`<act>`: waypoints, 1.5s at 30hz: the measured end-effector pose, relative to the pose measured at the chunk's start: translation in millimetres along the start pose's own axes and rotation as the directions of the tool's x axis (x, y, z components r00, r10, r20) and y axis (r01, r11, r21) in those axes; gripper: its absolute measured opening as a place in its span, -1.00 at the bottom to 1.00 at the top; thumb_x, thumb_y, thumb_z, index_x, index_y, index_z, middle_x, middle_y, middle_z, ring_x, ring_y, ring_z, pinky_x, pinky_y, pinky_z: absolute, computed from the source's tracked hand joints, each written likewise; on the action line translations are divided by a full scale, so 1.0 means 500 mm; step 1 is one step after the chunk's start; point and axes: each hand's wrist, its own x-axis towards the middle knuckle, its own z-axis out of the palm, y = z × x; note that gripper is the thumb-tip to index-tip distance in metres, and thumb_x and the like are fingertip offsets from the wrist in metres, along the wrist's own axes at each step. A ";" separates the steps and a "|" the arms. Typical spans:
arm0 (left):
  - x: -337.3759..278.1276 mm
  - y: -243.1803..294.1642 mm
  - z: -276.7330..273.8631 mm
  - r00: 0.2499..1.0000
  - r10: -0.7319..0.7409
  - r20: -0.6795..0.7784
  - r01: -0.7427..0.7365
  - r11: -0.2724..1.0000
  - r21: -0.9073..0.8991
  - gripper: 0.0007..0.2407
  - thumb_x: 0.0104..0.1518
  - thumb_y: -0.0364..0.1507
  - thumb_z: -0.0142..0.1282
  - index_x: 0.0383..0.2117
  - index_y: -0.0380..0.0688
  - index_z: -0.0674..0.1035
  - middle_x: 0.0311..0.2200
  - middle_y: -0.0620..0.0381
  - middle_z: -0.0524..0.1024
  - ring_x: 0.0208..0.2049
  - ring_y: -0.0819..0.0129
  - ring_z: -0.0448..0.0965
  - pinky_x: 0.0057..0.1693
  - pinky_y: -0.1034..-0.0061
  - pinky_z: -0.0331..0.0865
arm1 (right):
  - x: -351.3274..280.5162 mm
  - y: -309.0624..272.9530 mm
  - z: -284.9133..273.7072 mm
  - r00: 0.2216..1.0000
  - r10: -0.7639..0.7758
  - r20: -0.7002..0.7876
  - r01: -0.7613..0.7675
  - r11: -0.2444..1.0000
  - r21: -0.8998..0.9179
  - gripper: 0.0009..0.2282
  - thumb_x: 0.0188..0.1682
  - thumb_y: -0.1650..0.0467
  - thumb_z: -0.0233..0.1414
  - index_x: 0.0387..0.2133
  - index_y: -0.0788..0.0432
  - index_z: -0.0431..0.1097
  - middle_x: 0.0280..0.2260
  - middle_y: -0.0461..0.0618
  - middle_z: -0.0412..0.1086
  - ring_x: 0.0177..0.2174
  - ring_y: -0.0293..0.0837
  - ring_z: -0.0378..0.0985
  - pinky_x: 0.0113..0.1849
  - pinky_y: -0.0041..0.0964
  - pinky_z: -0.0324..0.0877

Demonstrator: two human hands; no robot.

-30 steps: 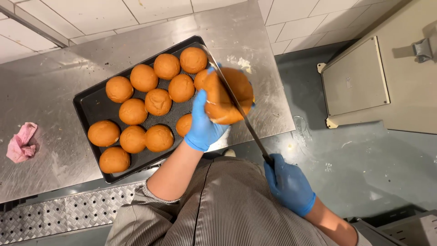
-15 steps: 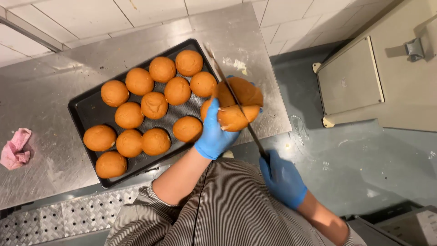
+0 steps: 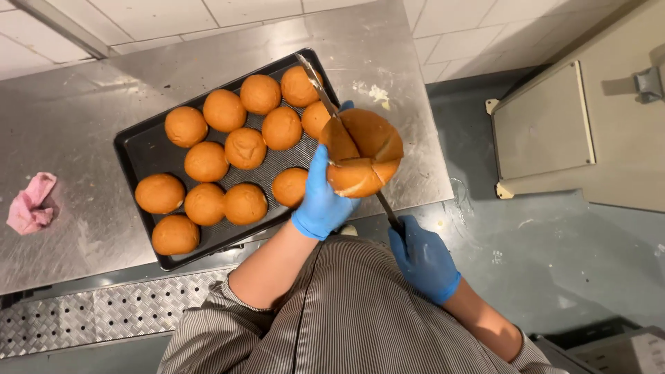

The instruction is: Cutting several round buns in a cross shape on top using a serrated knife.

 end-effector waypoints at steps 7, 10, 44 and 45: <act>-0.021 0.067 -0.027 0.994 0.017 0.104 -0.002 0.990 -0.144 -0.49 0.41 -0.10 -0.15 0.37 -0.15 0.25 0.32 -0.01 0.30 0.34 0.05 0.30 0.45 0.11 0.12 | -0.013 0.023 0.041 0.983 -0.165 -0.074 0.159 0.984 -0.078 -0.82 -0.03 0.42 0.07 -0.23 0.27 0.30 -0.59 0.25 0.45 -0.59 0.28 0.53 -0.56 0.08 0.38; -0.026 0.076 -0.053 0.977 0.192 -0.093 -0.178 0.974 0.141 -0.53 0.43 -0.20 -0.12 0.36 -0.22 0.25 0.31 -0.01 0.32 0.33 0.11 0.34 0.43 0.16 0.21 | 0.018 -0.021 0.038 0.976 -0.169 -0.140 0.132 0.961 -0.243 -0.84 0.04 0.36 0.07 -0.26 0.22 0.35 -0.55 0.23 0.47 -0.54 0.27 0.53 -0.50 0.06 0.37; 0.040 0.695 -0.521 0.898 0.437 -0.050 0.342 -0.623 0.703 -0.15 -0.19 -0.16 0.49 0.30 -0.12 0.27 0.21 -0.42 0.20 0.06 -0.47 0.33 0.14 -0.14 0.32 | 0.062 -0.180 0.194 0.904 0.408 -0.131 -0.314 0.838 0.446 -0.86 0.07 0.40 0.02 -0.31 0.27 0.44 -0.61 -0.08 0.35 -0.68 -0.30 0.36 -0.59 -0.37 0.31; 0.043 0.705 -0.497 0.889 0.428 -0.165 0.435 -0.670 0.602 -0.20 -0.19 -0.16 0.47 0.26 -0.04 0.33 0.16 -0.32 0.30 0.05 -0.39 0.40 0.14 -0.11 0.37 | 0.053 -0.172 0.195 0.899 0.417 -0.132 -0.315 0.827 0.467 -0.87 0.06 0.40 0.03 -0.32 0.26 0.44 -0.61 -0.09 0.35 -0.68 -0.31 0.35 -0.59 -0.37 0.31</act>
